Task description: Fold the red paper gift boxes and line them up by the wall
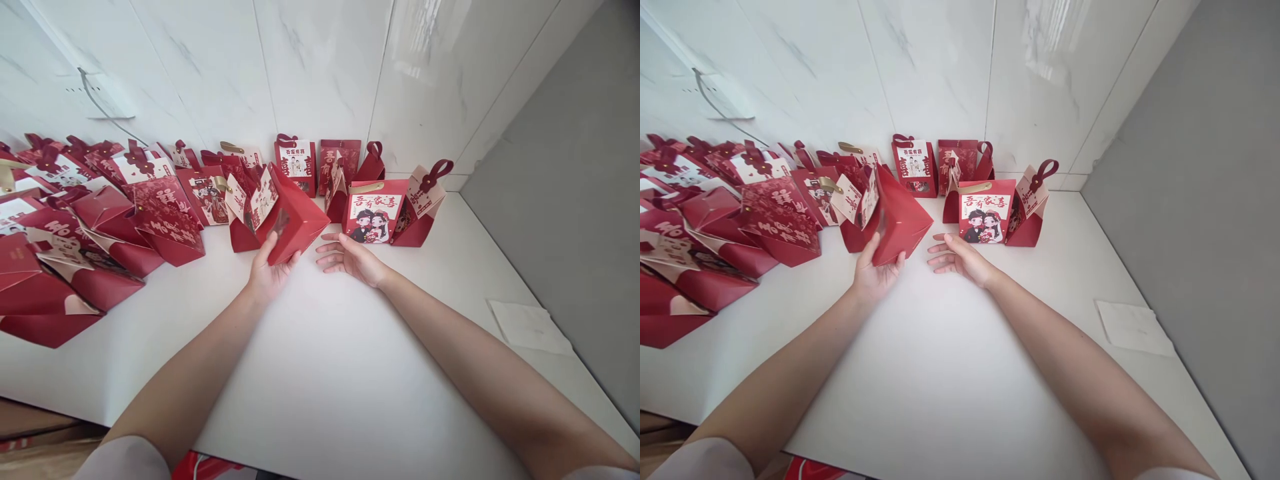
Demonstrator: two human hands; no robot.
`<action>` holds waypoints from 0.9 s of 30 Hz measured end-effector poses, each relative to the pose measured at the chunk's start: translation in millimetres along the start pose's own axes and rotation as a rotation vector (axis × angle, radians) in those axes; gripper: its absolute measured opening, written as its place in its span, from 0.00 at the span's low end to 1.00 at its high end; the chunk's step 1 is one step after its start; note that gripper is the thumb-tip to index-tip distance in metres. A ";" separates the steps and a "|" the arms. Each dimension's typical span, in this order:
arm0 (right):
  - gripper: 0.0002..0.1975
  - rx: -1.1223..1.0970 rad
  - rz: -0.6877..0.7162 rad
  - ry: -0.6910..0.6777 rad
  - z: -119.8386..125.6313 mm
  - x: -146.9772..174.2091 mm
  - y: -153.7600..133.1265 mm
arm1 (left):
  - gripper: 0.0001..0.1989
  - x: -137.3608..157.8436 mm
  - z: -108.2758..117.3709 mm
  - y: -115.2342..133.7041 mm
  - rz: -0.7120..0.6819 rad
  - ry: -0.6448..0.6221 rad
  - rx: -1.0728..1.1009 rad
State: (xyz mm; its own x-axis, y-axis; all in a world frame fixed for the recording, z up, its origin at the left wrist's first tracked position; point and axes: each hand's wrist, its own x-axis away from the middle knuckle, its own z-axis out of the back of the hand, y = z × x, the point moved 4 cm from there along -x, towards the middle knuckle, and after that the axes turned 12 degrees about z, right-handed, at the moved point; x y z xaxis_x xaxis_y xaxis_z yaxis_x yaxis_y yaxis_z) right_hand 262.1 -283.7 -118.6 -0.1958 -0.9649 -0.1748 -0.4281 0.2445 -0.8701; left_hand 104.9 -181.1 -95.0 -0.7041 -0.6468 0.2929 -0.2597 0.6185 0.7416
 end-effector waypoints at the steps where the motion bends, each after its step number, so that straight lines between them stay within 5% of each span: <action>1: 0.20 0.006 -0.003 -0.009 0.1 -0.1 0.1 | 0.13 0.5 0.6 0.3 0.066 -0.016 0.065; 4: 0.20 0.010 0.012 -0.052 0.5 -0.5 1.3 | 0.10 2.3 0.9 -0.9 0.156 -0.038 0.096; 17: 0.18 -0.012 0.039 -0.071 4.2 -1.1 6.7 | 0.15 -2.7 1.9 -7.9 0.074 -0.099 -0.073; 24: 0.19 0.058 -0.007 -0.068 -0.4 0.2 1.9 | 0.11 -4.9 8.2 3.2 0.053 0.029 0.066; 27: 0.18 0.059 -0.005 -0.072 -1.1 0.3 1.4 | 0.10 -3.7 8.2 6.7 0.031 -0.007 0.042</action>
State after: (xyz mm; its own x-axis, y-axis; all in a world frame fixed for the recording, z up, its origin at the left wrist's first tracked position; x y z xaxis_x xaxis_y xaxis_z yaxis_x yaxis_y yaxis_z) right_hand 260.5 -283.5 -119.4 -0.1284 -0.9711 -0.2011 -0.3760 0.2354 -0.8962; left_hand 100.3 -170.9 -96.1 -0.7168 -0.6242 0.3107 -0.2654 0.6563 0.7063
